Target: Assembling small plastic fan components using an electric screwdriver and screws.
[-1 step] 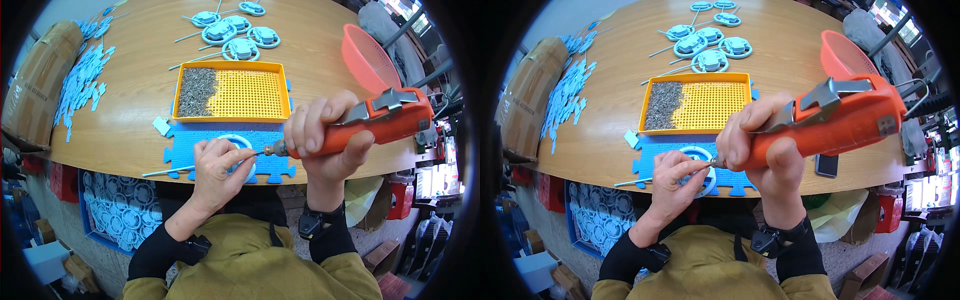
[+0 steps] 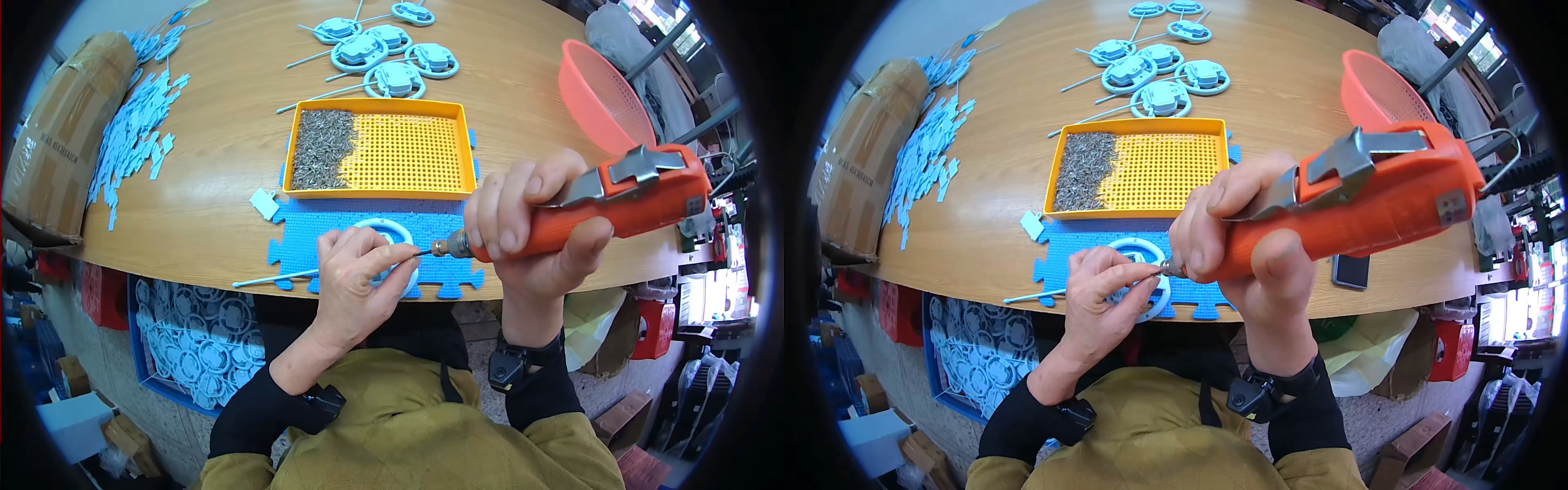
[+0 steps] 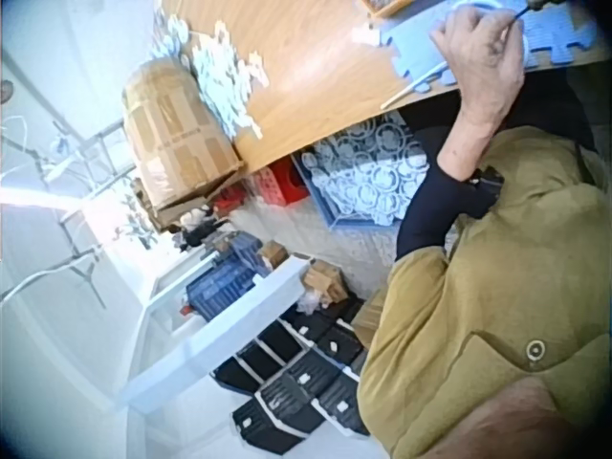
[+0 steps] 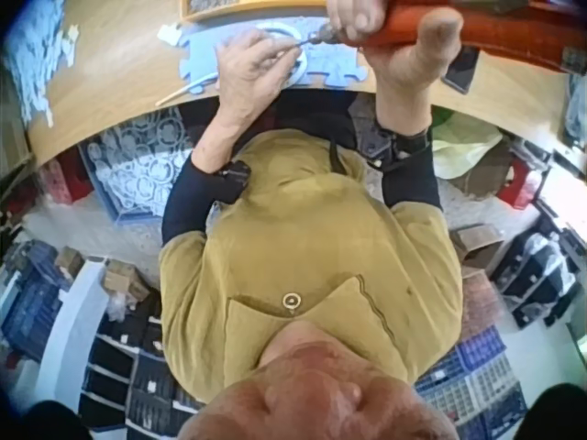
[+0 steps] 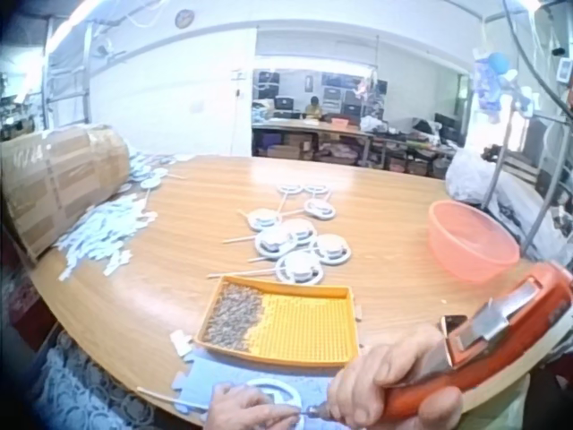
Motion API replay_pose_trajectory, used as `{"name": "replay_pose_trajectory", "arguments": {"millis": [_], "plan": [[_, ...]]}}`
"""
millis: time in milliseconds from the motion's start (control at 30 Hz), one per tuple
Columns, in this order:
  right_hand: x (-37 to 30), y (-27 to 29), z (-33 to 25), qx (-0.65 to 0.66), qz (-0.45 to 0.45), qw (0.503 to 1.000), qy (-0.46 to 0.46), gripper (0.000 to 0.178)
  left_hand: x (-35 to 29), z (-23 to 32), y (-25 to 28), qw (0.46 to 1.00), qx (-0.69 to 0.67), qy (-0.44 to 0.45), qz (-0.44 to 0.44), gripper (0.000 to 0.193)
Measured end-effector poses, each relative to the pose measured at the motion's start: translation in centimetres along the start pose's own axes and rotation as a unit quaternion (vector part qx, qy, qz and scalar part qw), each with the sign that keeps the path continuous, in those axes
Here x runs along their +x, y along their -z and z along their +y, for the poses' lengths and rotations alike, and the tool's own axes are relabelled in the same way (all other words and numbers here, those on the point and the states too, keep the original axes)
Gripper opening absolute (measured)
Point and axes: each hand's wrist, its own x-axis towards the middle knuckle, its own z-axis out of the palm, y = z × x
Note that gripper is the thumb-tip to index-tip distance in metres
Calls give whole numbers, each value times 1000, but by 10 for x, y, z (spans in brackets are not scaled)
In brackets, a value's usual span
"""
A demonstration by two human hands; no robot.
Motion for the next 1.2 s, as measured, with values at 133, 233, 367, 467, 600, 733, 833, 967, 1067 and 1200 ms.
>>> {"name": "replay_pose_trajectory", "arguments": {"millis": [133, 233, 367, 467, 600, 733, 833, 967, 1067, 1200], "plan": [[-1, -7, 1, 0, -15, 1000, 2, 48, -4, 3, 7, 1000, -23, -1, -4, 17], [-1, -11, 2, -39, -49, 998, 15, 52, -6, 2, 13, 999, -33, -23, -19, 16], [-2, -17, 7, -29, -79, 996, 18, 52, -4, -6, 24, 993, -19, -87, -82, 16], [-6, -23, 11, -21, -76, 997, 12, 52, -6, -8, 30, 990, -5, -99, -104, 17], [-11, -31, 10, -41, -68, 997, -13, 54, -14, -7, 30, 992, 4, -91, -89, 17], [-18, -22, 18, -17, -42, 997, -61, 53, -21, -9, 18, 997, 46, -35, -44, 36], [-25, -23, 17, -14, 3, 997, -81, 53, -24, -18, 15, 994, 105, -4, -36, 51], [-32, -17, 23, -48, -25, 996, -74, 54, -18, -33, -3, 989, 150, -3, -2, 56], [-31, -13, 29, -87, 18, 994, -57, 54, -16, -37, -7, 987, 161, 4, 1, 55], [-30, -5, 33, -79, 28, 995, -57, 53, -13, -32, 1, 989, 144, 7, -40, 55]]}}
